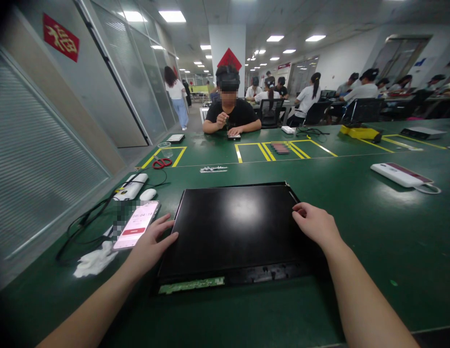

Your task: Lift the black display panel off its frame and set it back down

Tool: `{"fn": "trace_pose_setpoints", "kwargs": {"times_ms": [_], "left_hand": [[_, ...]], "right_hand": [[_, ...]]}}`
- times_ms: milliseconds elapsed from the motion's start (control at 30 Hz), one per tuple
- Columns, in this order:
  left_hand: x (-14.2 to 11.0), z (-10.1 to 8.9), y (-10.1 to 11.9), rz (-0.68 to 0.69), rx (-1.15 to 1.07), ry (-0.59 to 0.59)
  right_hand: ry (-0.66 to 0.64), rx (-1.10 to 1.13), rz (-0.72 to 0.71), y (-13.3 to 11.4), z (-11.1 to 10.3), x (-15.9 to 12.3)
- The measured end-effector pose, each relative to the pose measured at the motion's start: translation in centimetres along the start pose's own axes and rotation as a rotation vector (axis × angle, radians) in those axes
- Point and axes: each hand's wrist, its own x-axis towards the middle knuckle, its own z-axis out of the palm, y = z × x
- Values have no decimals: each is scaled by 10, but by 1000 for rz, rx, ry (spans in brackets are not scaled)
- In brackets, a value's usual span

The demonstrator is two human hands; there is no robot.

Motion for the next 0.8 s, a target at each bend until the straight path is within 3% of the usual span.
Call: {"fn": "trace_pose_setpoints", "kwargs": {"times_ms": [400,633,800], "left_hand": [[1,1,-9,46,125,-35],[4,3,-20,118,374,-75],[3,3,-20,123,435,-90]], "right_hand": [[2,-9,-12,1,0,1],[-1,-39,-26,2,2,1],[-10,-39,-20,1,1,0]]}}
